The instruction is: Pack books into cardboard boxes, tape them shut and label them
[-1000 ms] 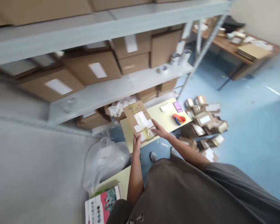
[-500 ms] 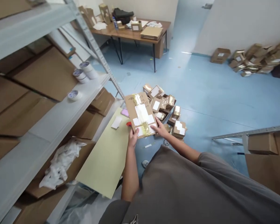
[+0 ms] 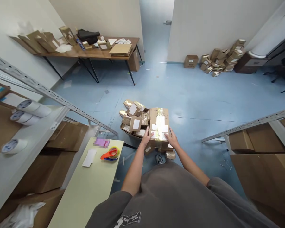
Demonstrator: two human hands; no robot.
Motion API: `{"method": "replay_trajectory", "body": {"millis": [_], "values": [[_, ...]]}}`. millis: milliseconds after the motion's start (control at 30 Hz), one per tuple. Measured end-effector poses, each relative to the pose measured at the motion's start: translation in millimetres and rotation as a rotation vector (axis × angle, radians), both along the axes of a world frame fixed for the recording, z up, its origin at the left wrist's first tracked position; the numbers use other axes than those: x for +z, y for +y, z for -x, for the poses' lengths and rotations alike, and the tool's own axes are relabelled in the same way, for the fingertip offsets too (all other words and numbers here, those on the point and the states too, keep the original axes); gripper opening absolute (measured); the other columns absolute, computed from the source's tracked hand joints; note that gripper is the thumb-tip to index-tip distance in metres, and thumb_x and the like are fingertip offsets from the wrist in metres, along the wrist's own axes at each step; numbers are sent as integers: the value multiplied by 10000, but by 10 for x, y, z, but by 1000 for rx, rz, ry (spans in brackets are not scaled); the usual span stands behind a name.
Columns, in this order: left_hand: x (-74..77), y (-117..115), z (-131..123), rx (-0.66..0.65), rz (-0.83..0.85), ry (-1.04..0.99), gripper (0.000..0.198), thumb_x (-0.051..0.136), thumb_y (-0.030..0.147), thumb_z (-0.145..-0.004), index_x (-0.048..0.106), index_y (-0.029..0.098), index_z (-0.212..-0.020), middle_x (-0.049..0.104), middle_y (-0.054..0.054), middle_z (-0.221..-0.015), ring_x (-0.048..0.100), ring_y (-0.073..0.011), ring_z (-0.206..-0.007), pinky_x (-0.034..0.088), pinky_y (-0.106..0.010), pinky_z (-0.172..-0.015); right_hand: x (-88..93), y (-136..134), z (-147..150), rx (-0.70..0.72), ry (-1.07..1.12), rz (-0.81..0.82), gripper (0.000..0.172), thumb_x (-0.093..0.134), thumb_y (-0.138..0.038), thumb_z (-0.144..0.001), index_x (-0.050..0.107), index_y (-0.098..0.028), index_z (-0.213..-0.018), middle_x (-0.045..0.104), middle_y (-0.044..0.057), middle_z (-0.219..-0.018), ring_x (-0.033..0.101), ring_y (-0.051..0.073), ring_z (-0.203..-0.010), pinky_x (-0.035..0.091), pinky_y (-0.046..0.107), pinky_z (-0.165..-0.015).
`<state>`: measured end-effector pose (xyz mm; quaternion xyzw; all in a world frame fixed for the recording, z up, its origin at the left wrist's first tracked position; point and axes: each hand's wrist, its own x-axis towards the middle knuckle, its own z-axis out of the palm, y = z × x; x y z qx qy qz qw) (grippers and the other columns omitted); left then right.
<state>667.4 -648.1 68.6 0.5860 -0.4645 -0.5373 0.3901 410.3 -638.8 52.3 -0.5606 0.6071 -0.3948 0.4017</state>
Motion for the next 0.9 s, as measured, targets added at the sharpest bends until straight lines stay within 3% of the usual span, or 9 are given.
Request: {"method": "replay_trajectory", "body": {"millis": [100, 200, 333, 467, 667, 900], "values": [[-49, -224, -120, 131, 23, -143, 897, 643, 508, -1003, 234, 264, -1763, 421, -135, -1733, 425, -349, -1589, 430, -493, -1254, -139, -293, 185, -149, 9, -145, 937, 641, -730, -873, 499, -196, -1629, 563, 185, -1621, 521, 416, -1513, 418, 642, -1235], [-4, -299, -335, 207, 87, -161, 886, 669, 483, -992, 274, 270, -1755, 400, -126, -1746, 437, -352, -1580, 446, -467, -1244, -125, -545, 227, -145, 14, -167, 895, 650, -669, -867, 524, -172, -1601, 571, 217, -1605, 538, 427, -1495, 432, 648, -1214], [97, -186, -577, 307, 113, -154, 847, 695, 493, -970, 380, 249, -1717, 435, -117, -1727, 464, -360, -1558, 455, -472, -1242, 107, -770, -30, -9, -23, -5, 777, 625, -599, -924, 534, -213, -1592, 588, 175, -1600, 549, 371, -1490, 457, 593, -1208], [194, 77, -795, 402, 167, -134, 812, 703, 534, -967, 449, 239, -1679, 496, -126, -1682, 481, -357, -1544, 455, -489, -1242, 436, -865, -544, 144, -14, 94, 730, 619, -580, -955, 540, -234, -1593, 574, 142, -1616, 525, 346, -1506, 433, 565, -1240], [409, 824, -1319, 585, 189, -183, 708, 700, 544, -973, 558, 233, -1593, 558, -132, -1631, 498, -360, -1523, 488, -504, -1202, 830, -618, -1555, 406, -29, 203, 688, 618, -554, -974, 575, -211, -1569, 597, 151, -1590, 544, 358, -1474, 413, 564, -1253], [704, 2231, -2186, 932, 239, -283, 564, 634, 467, -1021, 630, 201, -1519, 614, -159, -1569, 616, -328, -1394, 498, -475, -1187, 1023, 254, -3021, 771, -51, 306, 618, 603, -528, -973, 629, -210, -1503, 641, 161, -1530, 573, 352, -1434, 444, 566, -1228]]}}
